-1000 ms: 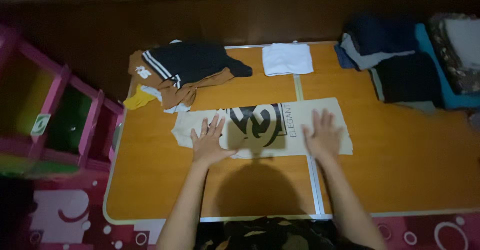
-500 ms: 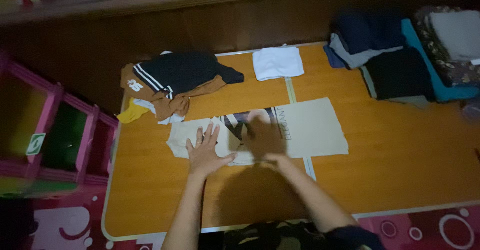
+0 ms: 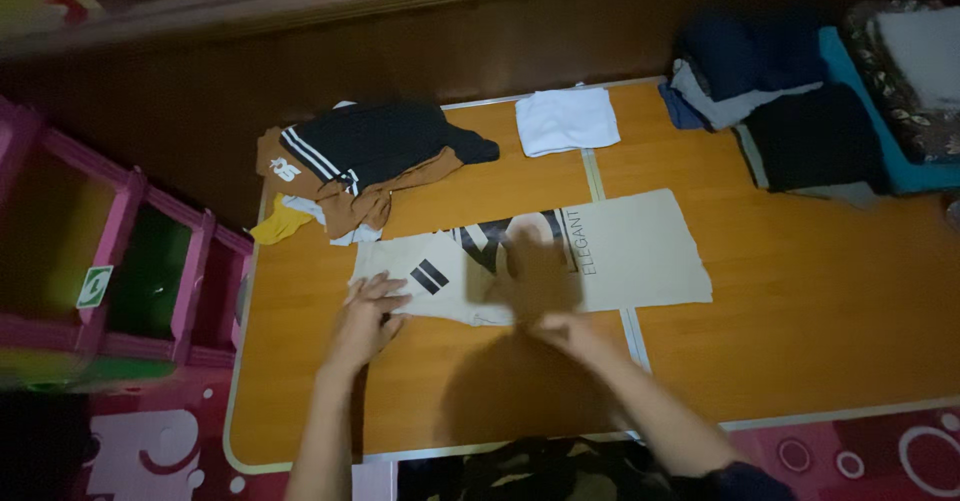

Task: The person places a stack of folded items into a plastic drawer and then folds a white tank top, a beige t-shirt, and a black t-shirt on a low table by hand.

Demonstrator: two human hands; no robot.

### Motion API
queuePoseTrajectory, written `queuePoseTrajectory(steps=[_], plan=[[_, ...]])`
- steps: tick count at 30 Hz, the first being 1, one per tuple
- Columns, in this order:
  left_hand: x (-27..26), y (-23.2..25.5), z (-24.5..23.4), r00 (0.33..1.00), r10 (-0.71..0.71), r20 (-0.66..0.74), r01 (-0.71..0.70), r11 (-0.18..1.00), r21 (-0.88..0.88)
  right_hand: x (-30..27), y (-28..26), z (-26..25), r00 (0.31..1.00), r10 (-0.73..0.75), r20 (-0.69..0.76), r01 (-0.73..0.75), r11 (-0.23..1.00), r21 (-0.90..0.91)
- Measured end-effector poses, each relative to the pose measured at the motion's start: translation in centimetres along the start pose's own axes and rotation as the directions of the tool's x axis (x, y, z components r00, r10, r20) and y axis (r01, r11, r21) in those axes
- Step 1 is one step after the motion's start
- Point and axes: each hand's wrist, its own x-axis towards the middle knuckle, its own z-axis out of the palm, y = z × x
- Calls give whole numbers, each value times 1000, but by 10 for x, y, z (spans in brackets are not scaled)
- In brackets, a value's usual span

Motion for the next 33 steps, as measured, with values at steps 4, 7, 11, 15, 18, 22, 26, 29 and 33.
queuePoseTrajectory(steps=[4, 7, 11, 15, 18, 22, 26, 29, 33], plan=[[-4, 37, -12, 993, 54, 101, -64, 993, 98, -33, -66, 61, 946, -322, -34, 309, 931, -195], [-7, 70, -33, 889, -155, 430, 141, 988, 65, -79, -60, 100, 863, -505, -24, 478, 831, -285], [19, 70, -41, 767, 74, 638, 271, 863, -426, -106, 8, 120, 879, -404, 254, 409, 912, 37], [56, 44, 11, 793, 157, 589, 373, 638, -673, -130, 90, 77, 900, -275, 339, 146, 921, 362], [77, 36, 62, 843, 29, 537, 430, 565, -705, -104, 138, 32, 950, -69, 306, -146, 766, 627], [79, 52, 106, 902, -15, 432, 339, 643, -687, -55, 156, -4, 769, 327, 549, -505, -216, 836], [67, 74, 124, 956, -29, 292, 230, 691, -685, -41, 164, -16, 673, 407, 618, -604, -182, 776], [45, 71, 137, 926, -139, 350, 325, 767, -554, -35, 164, -4, 688, 424, 589, -642, -23, 767], [22, 72, 154, 940, -258, 223, 340, 658, -672, -7, 155, 19, 714, 429, 553, -634, 61, 771]])
